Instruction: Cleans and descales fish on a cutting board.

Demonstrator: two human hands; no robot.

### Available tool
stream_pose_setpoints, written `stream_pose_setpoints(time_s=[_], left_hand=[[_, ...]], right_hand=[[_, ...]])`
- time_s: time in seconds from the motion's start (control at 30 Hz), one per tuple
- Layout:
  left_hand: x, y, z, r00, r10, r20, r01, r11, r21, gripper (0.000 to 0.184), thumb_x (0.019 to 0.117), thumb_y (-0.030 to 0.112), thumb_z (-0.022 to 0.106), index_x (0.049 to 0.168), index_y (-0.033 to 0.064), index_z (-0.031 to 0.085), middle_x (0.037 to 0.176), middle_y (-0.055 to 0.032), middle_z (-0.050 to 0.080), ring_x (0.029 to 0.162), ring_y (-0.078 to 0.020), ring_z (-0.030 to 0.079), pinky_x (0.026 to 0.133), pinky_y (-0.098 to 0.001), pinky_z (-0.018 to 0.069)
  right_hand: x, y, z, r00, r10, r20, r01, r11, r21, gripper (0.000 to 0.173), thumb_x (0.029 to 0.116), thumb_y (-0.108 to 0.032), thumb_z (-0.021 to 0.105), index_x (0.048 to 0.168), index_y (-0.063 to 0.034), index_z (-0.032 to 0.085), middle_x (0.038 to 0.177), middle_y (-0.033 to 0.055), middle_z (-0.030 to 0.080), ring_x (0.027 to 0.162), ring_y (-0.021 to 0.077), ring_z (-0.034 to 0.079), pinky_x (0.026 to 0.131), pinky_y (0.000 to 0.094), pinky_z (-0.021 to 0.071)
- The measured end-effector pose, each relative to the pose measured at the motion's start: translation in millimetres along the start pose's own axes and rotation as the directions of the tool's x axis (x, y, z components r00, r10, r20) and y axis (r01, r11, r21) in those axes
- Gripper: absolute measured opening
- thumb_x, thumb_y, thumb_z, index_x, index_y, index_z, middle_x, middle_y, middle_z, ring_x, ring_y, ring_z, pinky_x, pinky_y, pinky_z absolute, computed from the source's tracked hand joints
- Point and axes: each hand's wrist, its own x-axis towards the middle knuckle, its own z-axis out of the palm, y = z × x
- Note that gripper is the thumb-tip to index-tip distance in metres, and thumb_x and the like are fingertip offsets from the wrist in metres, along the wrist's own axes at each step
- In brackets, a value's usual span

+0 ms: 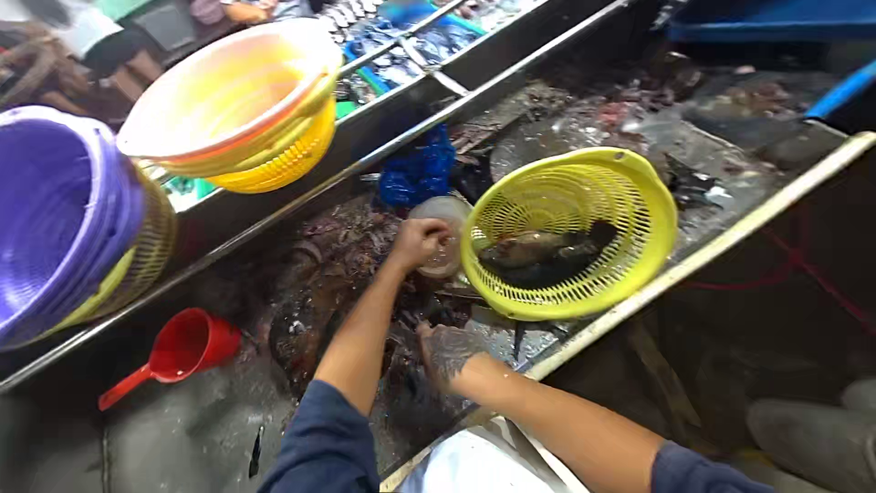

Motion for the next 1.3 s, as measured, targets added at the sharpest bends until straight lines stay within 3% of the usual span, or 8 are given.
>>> stream_pose_setpoints(time_s=[0.17, 0.53, 0.77, 0.87, 0.97, 1.07, 1.17, 1.3], left_hand=[[-19, -11, -2, 0.963, 0.0, -0.27, -0.085, 0.949, -0.305, 0.015, 0.0994, 0.002, 0.058, 0.099, 0.001, 0.074, 0.09, -0.0064, 0.074, 0.074, -0.0124, 0.069, 0.07, -0.0308, 0.06], [-4, -10, -2, 0.969, -0.007, -0.248, -0.07, 0.952, -0.299, 0.015, 0.0985, 0.0, 0.059, 0.097, 0.0021, 0.074, 0.09, -0.0045, 0.074, 0.076, -0.0111, 0.069, 0.072, -0.0289, 0.0605], [44, -25, 5, 0.996, -0.078, 0.042, 0.049, 0.879, 0.474, 0.014, 0.0962, 0.012, 0.064, 0.096, 0.0069, 0.077, 0.091, -0.01, 0.076, 0.089, -0.024, 0.074, 0.086, -0.0488, 0.0593], [60, -4, 30, 0.803, -0.533, 0.267, 0.161, 0.625, 0.763, 0.02, 0.0972, 0.02, 0.064, 0.107, 0.0065, 0.074, 0.111, -0.0189, 0.072, 0.11, -0.0402, 0.068, 0.088, -0.0652, 0.0535], [57, -10, 41, 0.733, -0.593, 0.334, 0.183, 0.644, 0.743, 0.023, 0.0941, 0.017, 0.069, 0.115, 0.0075, 0.073, 0.12, -0.0197, 0.07, 0.115, -0.042, 0.065, 0.091, -0.0681, 0.0518], [61, -22, 32, 0.847, -0.477, 0.236, 0.205, 0.702, 0.683, 0.022, 0.0911, 0.018, 0.071, 0.111, 0.009, 0.074, 0.113, -0.0188, 0.072, 0.111, -0.0409, 0.067, 0.089, -0.0656, 0.0536], [30, -5, 2, 0.97, -0.233, 0.07, 0.17, 0.855, 0.491, 0.044, 0.0957, 0.013, 0.067, 0.139, 0.0196, 0.065, 0.128, -0.0165, 0.067, 0.121, -0.0339, 0.064, 0.103, -0.0556, 0.0526], [-81, 22, -45, 0.85, -0.015, -0.527, 0.275, 0.866, 0.418, 0.018, 0.0997, 0.017, 0.061, 0.1, 0.0035, 0.073, 0.093, -0.01, 0.073, 0.084, -0.0189, 0.072, 0.077, -0.0391, 0.0607]], right_hand=[[6, 5, -5, 0.998, -0.051, 0.024, 0.05, 0.998, 0.024, 0.043, 0.1019, -0.025, 0.056, 0.139, -0.0032, 0.05, 0.13, 0.0252, 0.062, 0.119, 0.0439, 0.064, 0.092, 0.063, 0.0538], [10, 13, -3, 0.997, -0.072, 0.033, 0.069, 0.994, 0.081, 0.038, 0.1032, -0.023, 0.054, 0.136, -0.005, 0.051, 0.127, 0.0232, 0.064, 0.119, 0.042, 0.065, 0.092, 0.0605, 0.0552], [15, 15, 1, 0.996, -0.092, 0.02, 0.09, 0.992, 0.084, 0.041, 0.1021, -0.027, 0.058, 0.136, -0.0049, 0.051, 0.127, 0.0232, 0.065, 0.118, 0.042, 0.065, 0.092, 0.0612, 0.0552], [18, 14, 1, 0.996, -0.085, 0.04, 0.082, 0.994, 0.079, 0.046, 0.1029, -0.035, 0.057, 0.138, -0.006, 0.051, 0.129, 0.0225, 0.064, 0.119, 0.0415, 0.065, 0.092, 0.0617, 0.0548], [18, 14, -2, 0.995, -0.092, 0.033, 0.09, 0.994, 0.055, 0.051, 0.1037, -0.044, 0.055, 0.138, -0.0061, 0.052, 0.128, 0.0216, 0.065, 0.118, 0.0404, 0.065, 0.093, 0.0608, 0.0545], [18, 14, -1, 0.996, -0.084, 0.016, 0.083, 0.996, 0.042, 0.054, 0.104, -0.045, 0.054, 0.141, -0.0056, 0.051, 0.129, 0.0227, 0.064, 0.119, 0.0415, 0.065, 0.094, 0.0612, 0.0539], [17, 13, 0, 0.997, -0.076, -0.004, 0.076, 0.997, -0.01, 0.052, 0.1022, -0.038, 0.057, 0.144, -0.0063, 0.049, 0.129, 0.0238, 0.064, 0.117, 0.0426, 0.065, 0.093, 0.0618, 0.054], [23, 10, -2, 0.998, -0.066, 0.008, 0.066, 0.996, -0.061, 0.043, 0.1058, -0.037, 0.049, 0.138, -0.0086, 0.052, 0.123, 0.0212, 0.067, 0.115, 0.0405, 0.067, 0.091, 0.0603, 0.0549]])
